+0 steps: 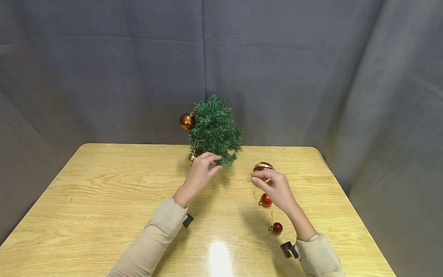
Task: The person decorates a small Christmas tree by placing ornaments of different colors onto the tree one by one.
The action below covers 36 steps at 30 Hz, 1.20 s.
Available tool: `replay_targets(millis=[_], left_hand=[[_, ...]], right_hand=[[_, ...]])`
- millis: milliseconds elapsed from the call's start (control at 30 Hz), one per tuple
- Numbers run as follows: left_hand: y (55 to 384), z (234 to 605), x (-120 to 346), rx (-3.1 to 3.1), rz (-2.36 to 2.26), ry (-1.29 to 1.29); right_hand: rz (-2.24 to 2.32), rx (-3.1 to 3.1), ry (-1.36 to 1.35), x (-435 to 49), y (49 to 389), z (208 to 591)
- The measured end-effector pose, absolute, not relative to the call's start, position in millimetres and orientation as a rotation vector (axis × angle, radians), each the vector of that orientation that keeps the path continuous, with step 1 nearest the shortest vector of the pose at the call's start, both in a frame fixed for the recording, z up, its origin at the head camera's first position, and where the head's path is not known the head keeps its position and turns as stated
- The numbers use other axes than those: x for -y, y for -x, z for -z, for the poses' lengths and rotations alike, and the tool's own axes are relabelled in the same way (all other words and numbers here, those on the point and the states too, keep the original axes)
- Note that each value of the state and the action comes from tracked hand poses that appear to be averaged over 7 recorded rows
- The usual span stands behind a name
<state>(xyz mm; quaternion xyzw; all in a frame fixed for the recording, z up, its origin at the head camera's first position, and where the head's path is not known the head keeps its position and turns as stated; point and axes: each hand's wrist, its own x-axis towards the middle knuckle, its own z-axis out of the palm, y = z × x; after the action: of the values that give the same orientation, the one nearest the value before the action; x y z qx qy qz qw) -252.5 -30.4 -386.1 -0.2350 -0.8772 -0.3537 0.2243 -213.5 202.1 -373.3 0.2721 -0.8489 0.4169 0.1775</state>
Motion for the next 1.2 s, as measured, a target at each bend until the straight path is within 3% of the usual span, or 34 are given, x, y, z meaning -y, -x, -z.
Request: replay_targets(millis=[967,1200], left_hand=[[259.5,392.6,29.1,2.431,0.923,0.630],[258.9,392.3,29.9,2.444,0.951,0.621]], right_hand=[[-1.130,2.722,-0.615,-255.8,181.1,428.0],[-1.261,2.816,-0.451,-265.5,174.7,434.6]])
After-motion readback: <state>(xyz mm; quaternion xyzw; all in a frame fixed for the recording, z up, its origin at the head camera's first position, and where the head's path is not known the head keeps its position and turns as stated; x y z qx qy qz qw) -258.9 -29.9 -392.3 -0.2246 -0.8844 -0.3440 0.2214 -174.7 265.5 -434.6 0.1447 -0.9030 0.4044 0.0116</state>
